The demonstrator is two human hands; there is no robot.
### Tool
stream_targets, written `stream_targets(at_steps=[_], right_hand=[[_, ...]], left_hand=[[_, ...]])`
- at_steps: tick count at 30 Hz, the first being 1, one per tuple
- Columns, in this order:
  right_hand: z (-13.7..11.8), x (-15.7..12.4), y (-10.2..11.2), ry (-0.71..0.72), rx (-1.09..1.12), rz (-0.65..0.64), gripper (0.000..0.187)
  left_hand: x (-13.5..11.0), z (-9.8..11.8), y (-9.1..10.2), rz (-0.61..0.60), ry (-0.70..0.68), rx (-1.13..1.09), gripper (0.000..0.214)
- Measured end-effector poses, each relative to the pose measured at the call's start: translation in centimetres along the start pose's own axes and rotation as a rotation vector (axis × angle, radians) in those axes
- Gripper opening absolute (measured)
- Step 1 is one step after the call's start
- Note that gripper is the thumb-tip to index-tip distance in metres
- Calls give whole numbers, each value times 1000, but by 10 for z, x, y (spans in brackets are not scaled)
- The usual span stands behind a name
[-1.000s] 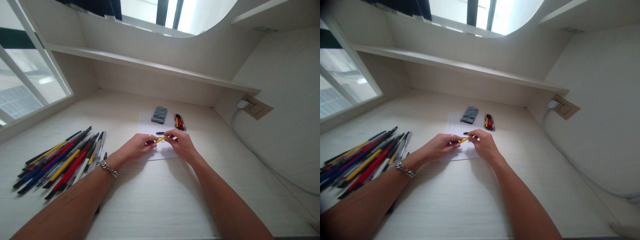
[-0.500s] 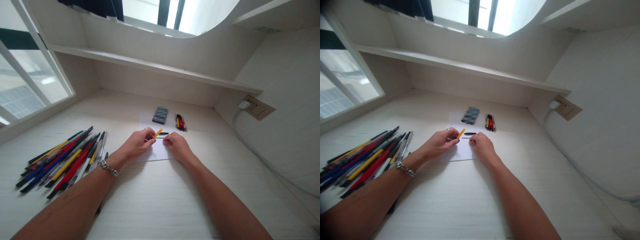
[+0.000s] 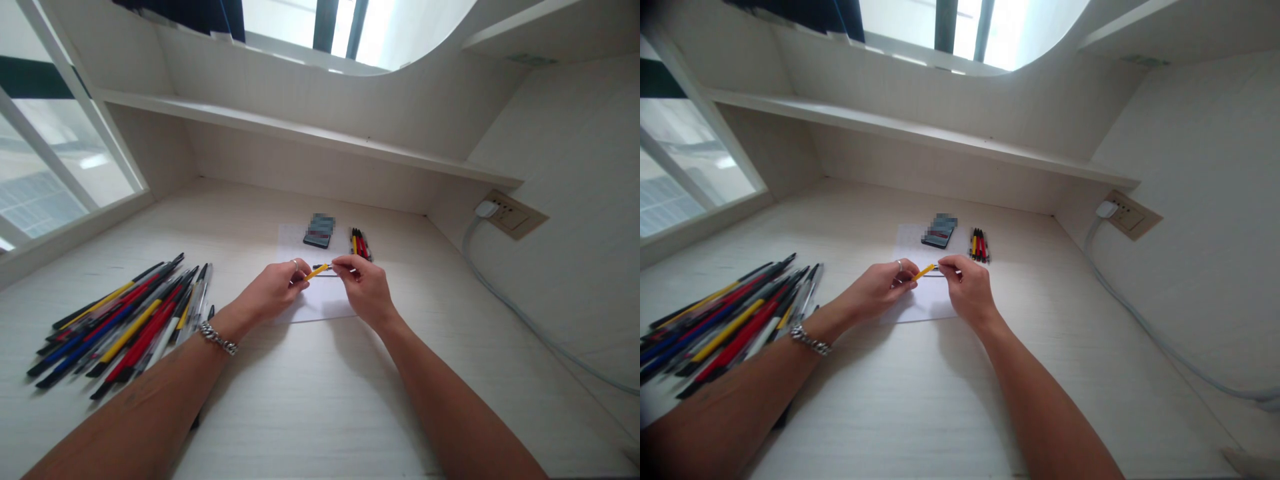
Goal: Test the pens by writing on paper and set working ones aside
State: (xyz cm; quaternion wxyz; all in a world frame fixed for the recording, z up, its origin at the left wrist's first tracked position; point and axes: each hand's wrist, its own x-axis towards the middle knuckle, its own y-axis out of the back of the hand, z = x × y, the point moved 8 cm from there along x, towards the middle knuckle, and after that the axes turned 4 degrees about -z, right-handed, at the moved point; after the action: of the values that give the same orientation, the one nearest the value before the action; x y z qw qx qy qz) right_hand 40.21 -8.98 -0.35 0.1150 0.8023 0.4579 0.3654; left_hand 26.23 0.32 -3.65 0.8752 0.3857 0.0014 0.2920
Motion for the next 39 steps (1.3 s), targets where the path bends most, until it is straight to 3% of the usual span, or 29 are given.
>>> stream_targets(at_steps=[9,23,27,31,39], right_hand=[[-8,-3,-7,87,-19,-51,13],[8,0,-12,-40,149,-119,17],[20,3,-8,-19,-131,-113,16],[44,4,-11,-83,-417,-203,18],[60,5,-25,-157,-549,-336,11]], left_hand=[[-1,0,-3,-27,-5,23,16],[-1,5,1,-3,-12,25,15],[0,6,4,12,-3,34,15],[0,6,7,24,4,34,14],[0,3,9,39,20,59,13]])
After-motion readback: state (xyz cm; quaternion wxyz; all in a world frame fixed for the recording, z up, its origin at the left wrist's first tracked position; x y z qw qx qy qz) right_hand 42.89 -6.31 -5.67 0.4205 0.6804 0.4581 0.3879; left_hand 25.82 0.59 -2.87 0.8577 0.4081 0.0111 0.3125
